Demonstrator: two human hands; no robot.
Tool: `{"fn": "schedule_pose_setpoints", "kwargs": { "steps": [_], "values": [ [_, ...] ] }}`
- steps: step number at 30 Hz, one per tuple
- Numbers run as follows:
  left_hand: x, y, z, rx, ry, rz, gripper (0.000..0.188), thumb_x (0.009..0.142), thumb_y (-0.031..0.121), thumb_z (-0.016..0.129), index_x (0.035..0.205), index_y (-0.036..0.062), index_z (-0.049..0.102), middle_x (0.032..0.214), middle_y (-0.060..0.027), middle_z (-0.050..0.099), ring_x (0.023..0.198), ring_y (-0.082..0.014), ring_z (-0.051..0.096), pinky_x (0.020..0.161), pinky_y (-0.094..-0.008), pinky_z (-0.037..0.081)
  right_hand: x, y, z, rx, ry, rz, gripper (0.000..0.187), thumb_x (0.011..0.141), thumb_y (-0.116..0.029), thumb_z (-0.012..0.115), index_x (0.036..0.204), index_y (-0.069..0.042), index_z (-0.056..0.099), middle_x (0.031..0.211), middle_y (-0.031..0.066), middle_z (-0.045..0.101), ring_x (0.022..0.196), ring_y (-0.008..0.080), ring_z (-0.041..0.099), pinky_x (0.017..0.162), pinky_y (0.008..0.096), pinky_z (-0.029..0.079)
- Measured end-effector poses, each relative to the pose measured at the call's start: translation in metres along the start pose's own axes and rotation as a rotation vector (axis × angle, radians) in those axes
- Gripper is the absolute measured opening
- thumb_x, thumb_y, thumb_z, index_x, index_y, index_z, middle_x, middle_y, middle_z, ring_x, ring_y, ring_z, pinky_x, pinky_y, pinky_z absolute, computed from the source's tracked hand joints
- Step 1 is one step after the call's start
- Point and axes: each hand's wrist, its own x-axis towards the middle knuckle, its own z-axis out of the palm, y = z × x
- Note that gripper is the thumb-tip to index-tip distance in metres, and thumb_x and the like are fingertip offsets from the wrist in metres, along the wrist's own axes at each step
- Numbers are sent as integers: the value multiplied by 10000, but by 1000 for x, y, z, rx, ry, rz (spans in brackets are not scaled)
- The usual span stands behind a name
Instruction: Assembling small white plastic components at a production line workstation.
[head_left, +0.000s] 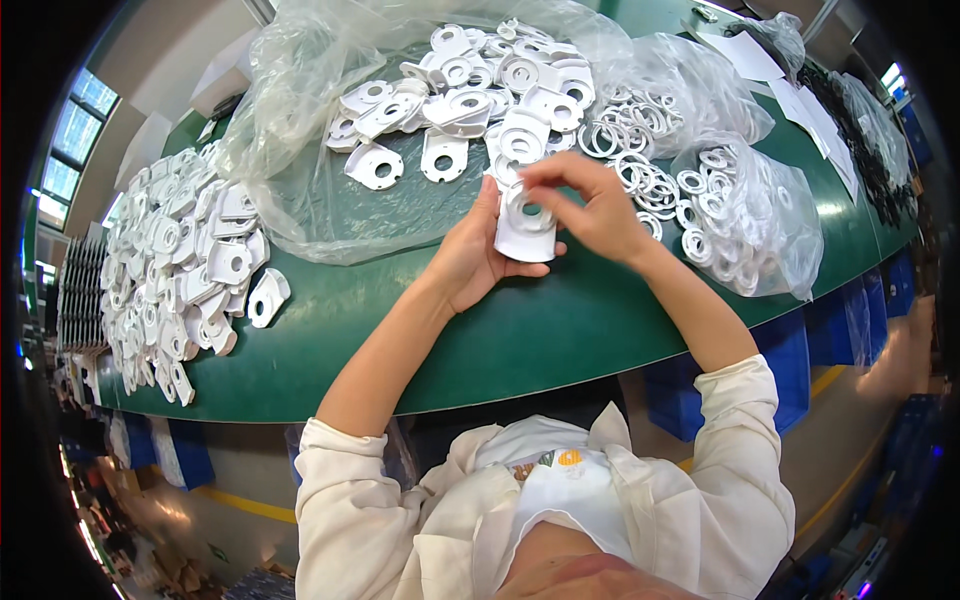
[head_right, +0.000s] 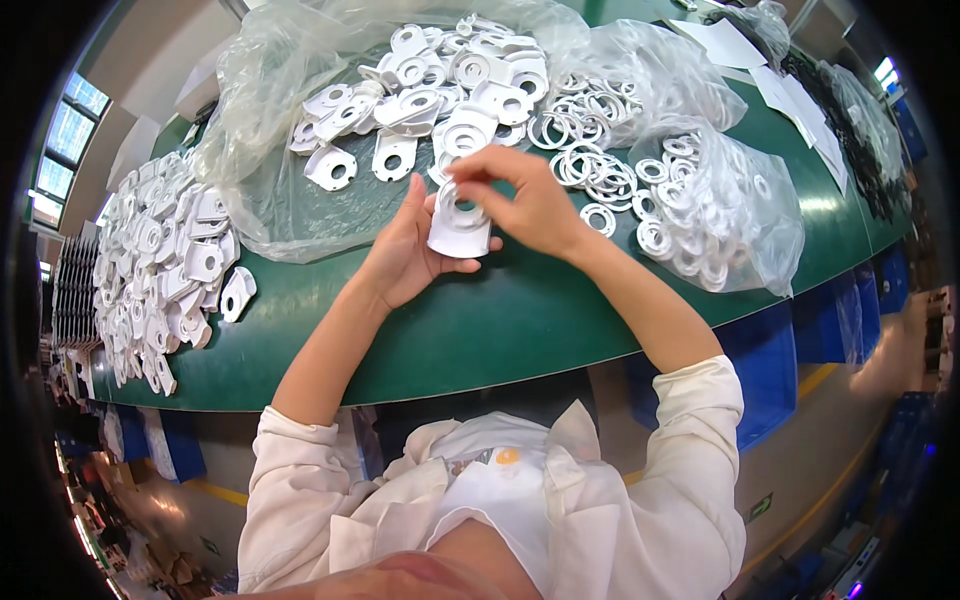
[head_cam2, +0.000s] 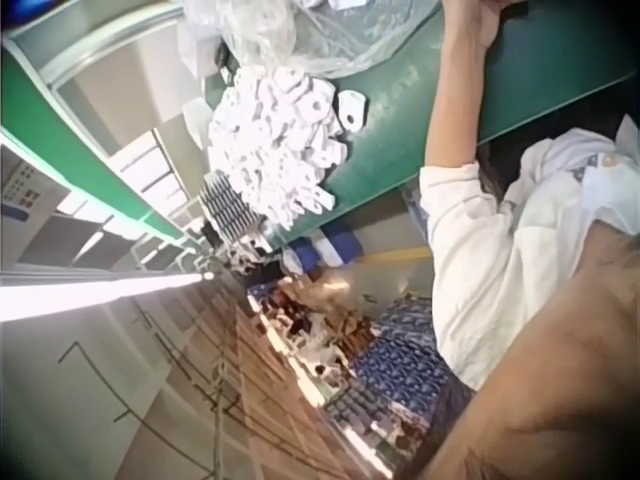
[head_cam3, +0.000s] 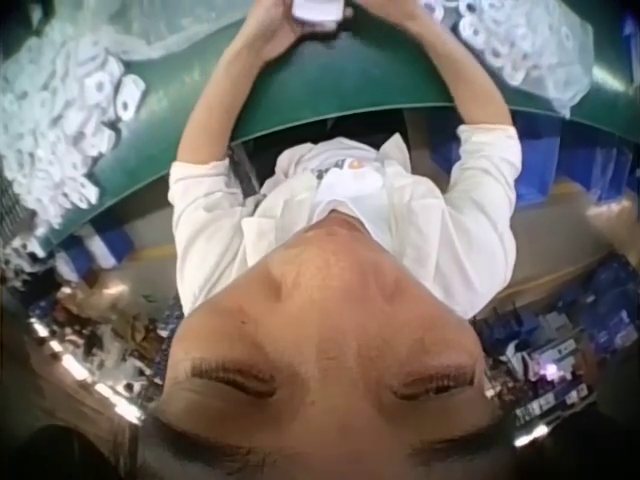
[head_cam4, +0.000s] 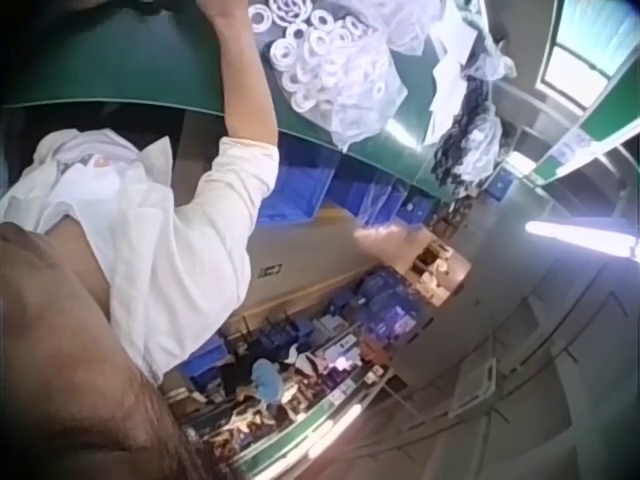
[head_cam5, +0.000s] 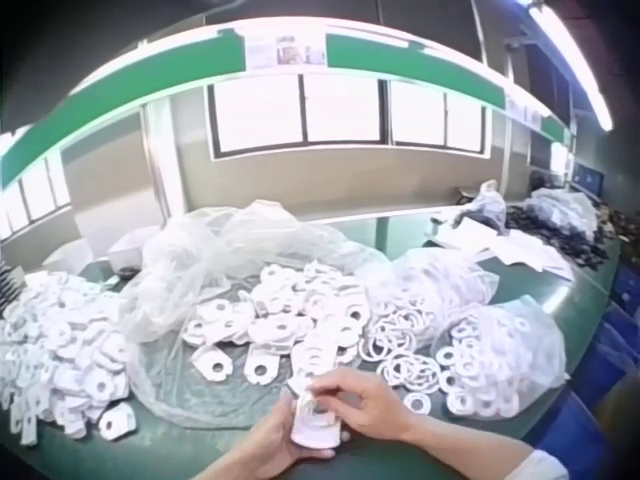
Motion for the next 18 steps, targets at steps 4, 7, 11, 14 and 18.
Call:
{"fn": "schedule_pose_setpoints", "kwargs": {
  "steps": [4, 7, 11, 14, 18],
  "values": [
    [2, -6, -6, 102, 1, 41, 409, 992, 397, 423, 1221, 62, 475, 1069, -127, 630, 869, -215, 667, 620, -264, 546, 1, -4, 1, -75, 30, 20, 170, 859, -61, 631, 1021, -22, 666, 977, 80, 658, 926, 175, 619, 823, 288, 476],
    [2, -2, -4, 145, 115, 29, 393, 981, 411, 450, 1160, 64, 495, 1017, -140, 644, 803, -209, 676, 574, -258, 532, 6, 8, -35, -455, 119, -60, 158, 810, -100, 689, 952, -34, 672, 931, 96, 649, 882, 211, 615, 796, 302, 473],
    [-1, 0, -6, 118, 237, 25, 379, 964, 427, 483, 1087, 69, 509, 936, -151, 661, 720, -199, 681, 521, -253, 517, 4, 3, -86, -780, -106, 60, 144, 747, -119, 733, 835, -31, 660, 881, 78, 633, 819, 227, 600, 744, 317, 467],
    [-1, 1, -6, 123, 220, -5, 421, 951, 450, 497, 1120, 65, 509, 923, -147, 665, 701, -196, 681, 519, -250, 522, -5, 3, -100, -846, -192, 279, 158, 703, -125, 752, 752, -28, 636, 812, 56, 615, 771, 233, 578, 700, 325, 454],
    [1, 3, 0, 67, 156, -9, 434, 943, 440, 520, 1166, 68, 500, 964, -141, 661, 748, -188, 680, 554, -243, 536, -1, 6, -104, -685, -123, 258, 151, 747, -140, 740, 775, -22, 650, 788, 34, 633, 736, 165, 580, 663, 290, 442]
  ]
}}
